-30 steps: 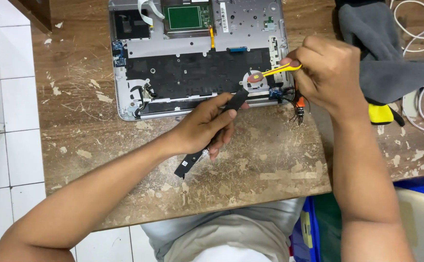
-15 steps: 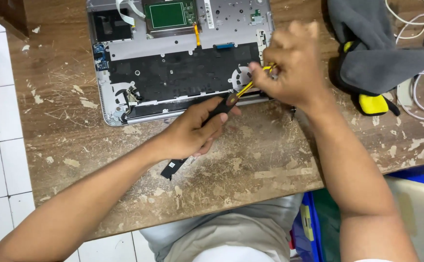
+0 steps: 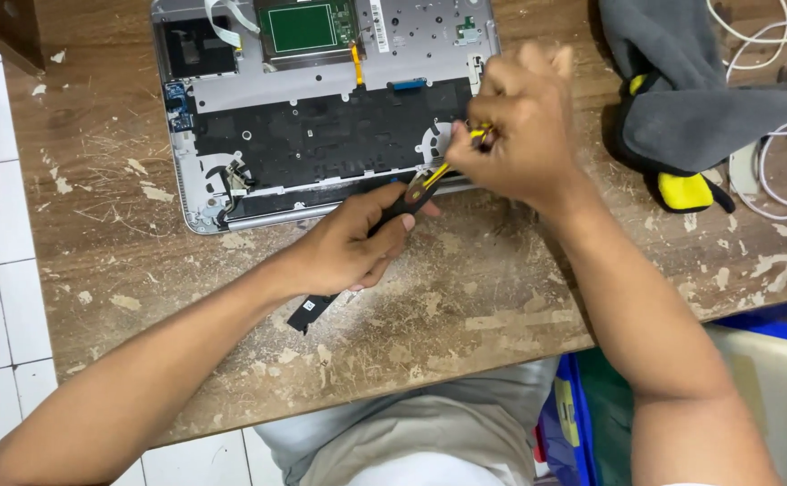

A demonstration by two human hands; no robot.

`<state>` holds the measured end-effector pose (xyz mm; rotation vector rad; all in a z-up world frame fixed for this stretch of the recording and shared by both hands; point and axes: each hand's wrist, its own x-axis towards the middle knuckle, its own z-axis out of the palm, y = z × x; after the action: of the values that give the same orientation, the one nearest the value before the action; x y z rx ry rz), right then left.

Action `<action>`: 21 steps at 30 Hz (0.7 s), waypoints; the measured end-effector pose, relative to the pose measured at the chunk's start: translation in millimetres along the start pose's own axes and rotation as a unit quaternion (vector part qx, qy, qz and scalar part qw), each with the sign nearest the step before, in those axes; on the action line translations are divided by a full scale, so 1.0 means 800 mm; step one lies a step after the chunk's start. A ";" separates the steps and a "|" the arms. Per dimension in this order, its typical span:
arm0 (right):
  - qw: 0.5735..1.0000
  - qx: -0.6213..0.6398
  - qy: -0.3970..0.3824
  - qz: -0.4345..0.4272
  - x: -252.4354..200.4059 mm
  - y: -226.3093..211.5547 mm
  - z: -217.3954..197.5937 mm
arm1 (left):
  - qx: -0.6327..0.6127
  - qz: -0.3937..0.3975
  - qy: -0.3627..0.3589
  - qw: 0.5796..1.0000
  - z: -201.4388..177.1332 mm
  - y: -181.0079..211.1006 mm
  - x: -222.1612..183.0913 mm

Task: The person works at a bench on a partially disassembled laptop. They use a screwdriver on the motherboard, lift and reposition the motherboard inside the chassis, then hold a black strip component and use pliers to work on it, repeatedly manipulating the strip and cable.

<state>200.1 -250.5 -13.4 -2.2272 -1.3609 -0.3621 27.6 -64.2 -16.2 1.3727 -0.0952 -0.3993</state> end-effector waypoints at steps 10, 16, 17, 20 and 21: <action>0.999 0.001 -0.041 -0.009 0.009 -0.017 -0.007 | 0.001 0.003 0.001 1.000 0.001 0.002 0.002; 1.000 -0.015 0.012 -0.024 0.009 0.013 0.014 | -0.024 0.024 0.012 0.999 0.000 -0.002 0.002; 0.999 -0.020 0.000 -0.046 0.010 0.004 0.017 | -0.022 0.023 0.014 0.999 0.001 -0.001 0.002; 0.999 -0.021 -0.008 -0.035 0.013 0.022 0.016 | -0.021 0.037 0.005 0.999 -0.002 -0.003 0.002; 1.000 -0.016 -0.007 -0.004 0.014 0.035 0.014 | -0.023 0.053 -0.003 0.998 -0.004 -0.004 0.001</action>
<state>229.7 -246.8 -25.5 -2.2558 -1.3815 -0.3739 28.6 -62.3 -20.3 1.3142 -0.1625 -0.3156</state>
